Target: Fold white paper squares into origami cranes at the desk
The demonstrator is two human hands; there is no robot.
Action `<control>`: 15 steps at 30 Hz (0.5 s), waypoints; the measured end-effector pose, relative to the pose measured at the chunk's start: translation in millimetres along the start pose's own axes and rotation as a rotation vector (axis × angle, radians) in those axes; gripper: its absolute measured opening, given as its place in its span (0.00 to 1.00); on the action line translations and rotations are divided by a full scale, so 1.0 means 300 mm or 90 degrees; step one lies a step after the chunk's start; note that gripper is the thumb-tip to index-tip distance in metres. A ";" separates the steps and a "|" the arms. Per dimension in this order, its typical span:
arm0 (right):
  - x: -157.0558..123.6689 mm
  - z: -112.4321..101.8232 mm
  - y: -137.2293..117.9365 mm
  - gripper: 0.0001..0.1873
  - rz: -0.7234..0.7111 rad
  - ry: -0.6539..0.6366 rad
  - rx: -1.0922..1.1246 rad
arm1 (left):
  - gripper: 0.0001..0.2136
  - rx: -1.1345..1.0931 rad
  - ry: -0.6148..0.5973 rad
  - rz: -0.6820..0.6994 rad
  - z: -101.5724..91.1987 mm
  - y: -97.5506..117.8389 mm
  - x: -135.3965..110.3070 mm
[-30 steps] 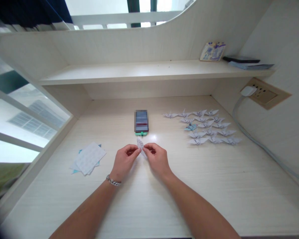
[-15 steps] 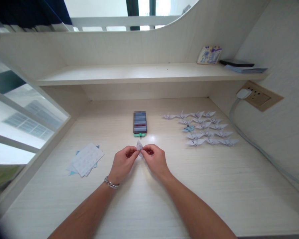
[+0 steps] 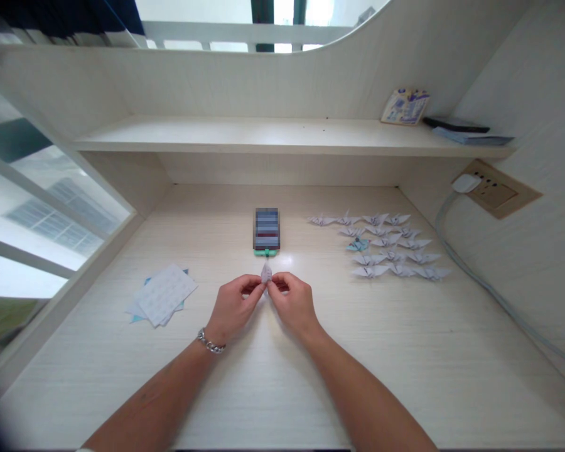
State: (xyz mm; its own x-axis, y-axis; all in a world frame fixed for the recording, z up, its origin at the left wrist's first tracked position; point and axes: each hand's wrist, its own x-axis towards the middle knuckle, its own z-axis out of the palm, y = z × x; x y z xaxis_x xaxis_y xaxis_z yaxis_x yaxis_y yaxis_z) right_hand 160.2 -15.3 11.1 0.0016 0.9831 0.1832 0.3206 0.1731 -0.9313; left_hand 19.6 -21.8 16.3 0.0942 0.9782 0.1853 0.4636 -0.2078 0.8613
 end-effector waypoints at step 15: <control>-0.010 0.015 0.001 0.09 -0.033 0.042 0.032 | 0.08 0.099 0.075 0.067 0.022 -0.006 -0.004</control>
State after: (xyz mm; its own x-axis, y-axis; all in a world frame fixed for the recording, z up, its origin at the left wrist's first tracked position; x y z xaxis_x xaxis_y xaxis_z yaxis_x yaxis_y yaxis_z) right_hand 156.2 -17.8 8.8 0.0491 0.9670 0.2499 0.2736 0.2276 -0.9345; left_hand 24.5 -22.4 11.3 0.0503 0.9417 0.3326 0.5873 -0.2973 0.7528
